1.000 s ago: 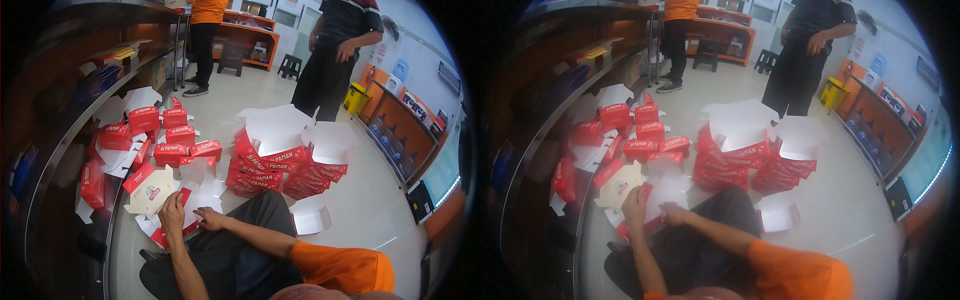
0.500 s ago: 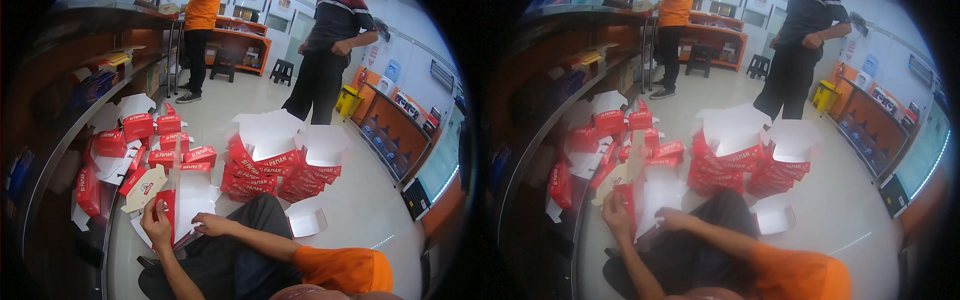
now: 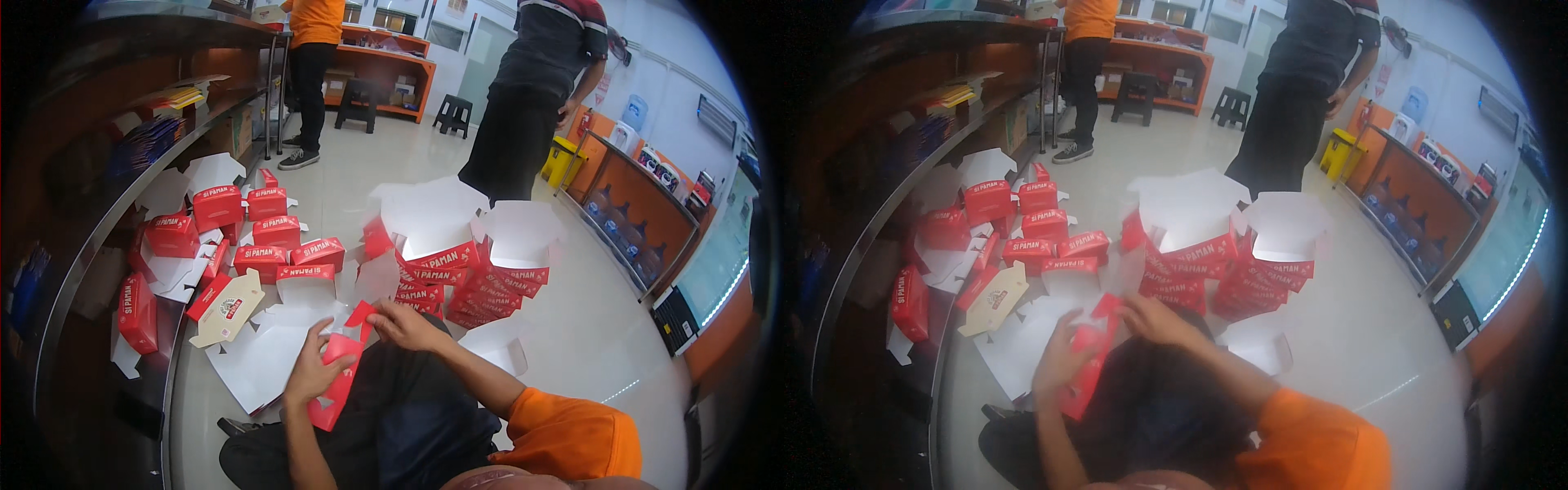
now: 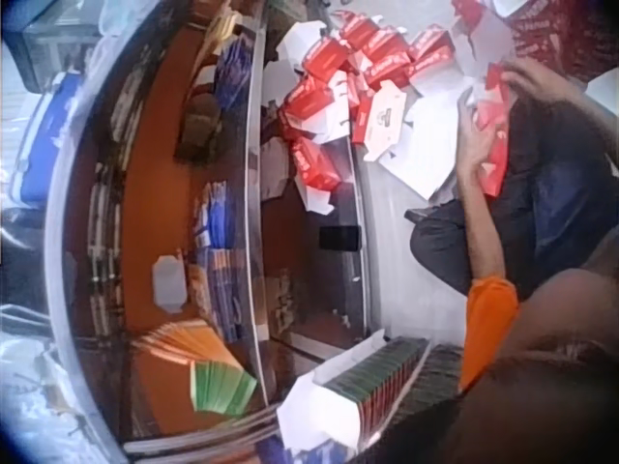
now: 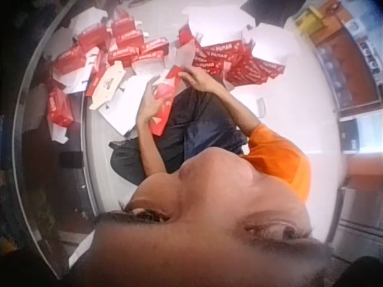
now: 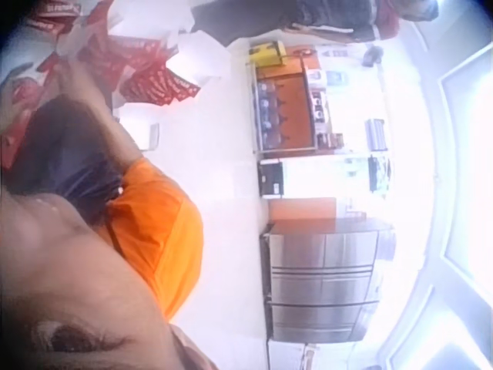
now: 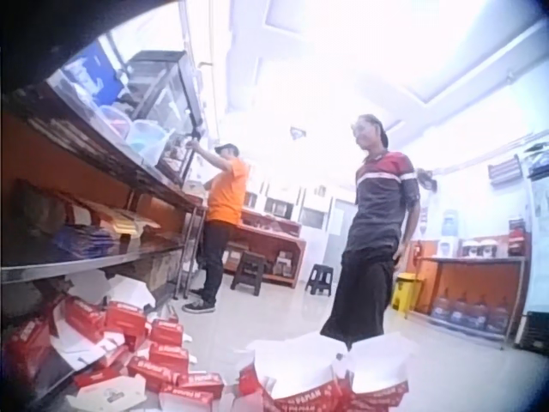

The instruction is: The person sits on the floor and assembles red and white cardboard boxes by folding flat sheets into shape. They repeatedly pick up sheets, fold the sides, and stack the finished boxes. Another person is visible in the background.

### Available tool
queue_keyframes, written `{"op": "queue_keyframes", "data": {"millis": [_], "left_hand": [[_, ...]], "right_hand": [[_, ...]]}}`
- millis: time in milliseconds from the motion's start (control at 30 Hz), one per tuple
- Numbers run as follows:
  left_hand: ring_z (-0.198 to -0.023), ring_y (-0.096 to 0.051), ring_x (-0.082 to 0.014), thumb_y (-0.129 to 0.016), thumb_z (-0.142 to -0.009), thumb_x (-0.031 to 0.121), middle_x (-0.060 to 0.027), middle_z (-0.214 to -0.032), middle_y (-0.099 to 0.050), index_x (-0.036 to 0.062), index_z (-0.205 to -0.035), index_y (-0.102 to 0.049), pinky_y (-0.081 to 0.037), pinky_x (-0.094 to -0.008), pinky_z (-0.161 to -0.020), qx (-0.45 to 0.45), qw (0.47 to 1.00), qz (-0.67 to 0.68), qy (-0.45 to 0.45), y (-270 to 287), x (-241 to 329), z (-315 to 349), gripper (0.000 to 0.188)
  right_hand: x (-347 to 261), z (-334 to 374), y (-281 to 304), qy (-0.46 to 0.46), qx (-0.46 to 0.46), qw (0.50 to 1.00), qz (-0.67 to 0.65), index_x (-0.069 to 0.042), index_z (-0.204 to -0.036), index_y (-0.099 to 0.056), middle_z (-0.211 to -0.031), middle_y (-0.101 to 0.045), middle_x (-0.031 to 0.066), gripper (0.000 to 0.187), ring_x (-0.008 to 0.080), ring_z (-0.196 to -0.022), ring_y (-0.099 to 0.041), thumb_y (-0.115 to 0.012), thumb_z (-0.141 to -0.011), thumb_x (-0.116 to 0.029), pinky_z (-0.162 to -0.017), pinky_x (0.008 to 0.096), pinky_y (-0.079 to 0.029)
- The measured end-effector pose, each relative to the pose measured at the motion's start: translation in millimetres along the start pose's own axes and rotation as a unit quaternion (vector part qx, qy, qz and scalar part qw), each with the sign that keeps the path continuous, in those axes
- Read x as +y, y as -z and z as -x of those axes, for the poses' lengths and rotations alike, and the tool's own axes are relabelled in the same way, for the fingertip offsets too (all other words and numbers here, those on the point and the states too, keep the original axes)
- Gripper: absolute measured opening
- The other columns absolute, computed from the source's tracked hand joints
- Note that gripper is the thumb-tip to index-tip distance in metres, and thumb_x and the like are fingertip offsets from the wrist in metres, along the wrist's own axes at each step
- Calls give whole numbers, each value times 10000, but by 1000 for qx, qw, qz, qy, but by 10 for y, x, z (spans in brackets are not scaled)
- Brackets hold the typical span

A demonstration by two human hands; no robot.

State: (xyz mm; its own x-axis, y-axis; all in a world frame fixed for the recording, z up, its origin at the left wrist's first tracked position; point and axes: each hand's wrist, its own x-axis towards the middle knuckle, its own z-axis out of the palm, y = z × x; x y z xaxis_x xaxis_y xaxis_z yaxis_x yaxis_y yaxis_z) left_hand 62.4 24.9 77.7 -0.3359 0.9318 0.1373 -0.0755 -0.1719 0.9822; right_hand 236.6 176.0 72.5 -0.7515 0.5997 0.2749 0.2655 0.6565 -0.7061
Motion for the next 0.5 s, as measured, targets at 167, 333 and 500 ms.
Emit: {"op": "queue_keyframes", "data": {"millis": [167,333,500], "left_hand": [[-836,-639,-113,-639,-913,70,-64,-885,-684,-29,-995,-654,-513,-236,-740,-38,987,63,145,641,-237,-22,129],[-839,-605,-133,-564,-960,235,-81,-993,-673,-39,-1141,-632,-495,-296,-777,42,978,65,192,548,-338,-95,335],[-869,-613,-139,-554,-960,196,-94,-1021,-661,-45,-1135,-632,-484,-290,-789,98,975,151,127,735,-274,-8,308]], "right_hand": [[-438,-464,78,75,-88,993,-1,1,-974,-553,-683,-610,138,333,234,-616,-632,-523,-988,-330,-535,354,-459],[-848,-847,-85,162,-129,941,268,-49,-879,-617,-738,-614,193,287,385,-672,-611,-668,-867,-332,-580,451,-472],[-1044,-1113,-424,296,-148,893,306,-86,-982,-618,-805,-647,129,246,351,-727,-636,-635,-881,-310,-615,449,-490]]}}
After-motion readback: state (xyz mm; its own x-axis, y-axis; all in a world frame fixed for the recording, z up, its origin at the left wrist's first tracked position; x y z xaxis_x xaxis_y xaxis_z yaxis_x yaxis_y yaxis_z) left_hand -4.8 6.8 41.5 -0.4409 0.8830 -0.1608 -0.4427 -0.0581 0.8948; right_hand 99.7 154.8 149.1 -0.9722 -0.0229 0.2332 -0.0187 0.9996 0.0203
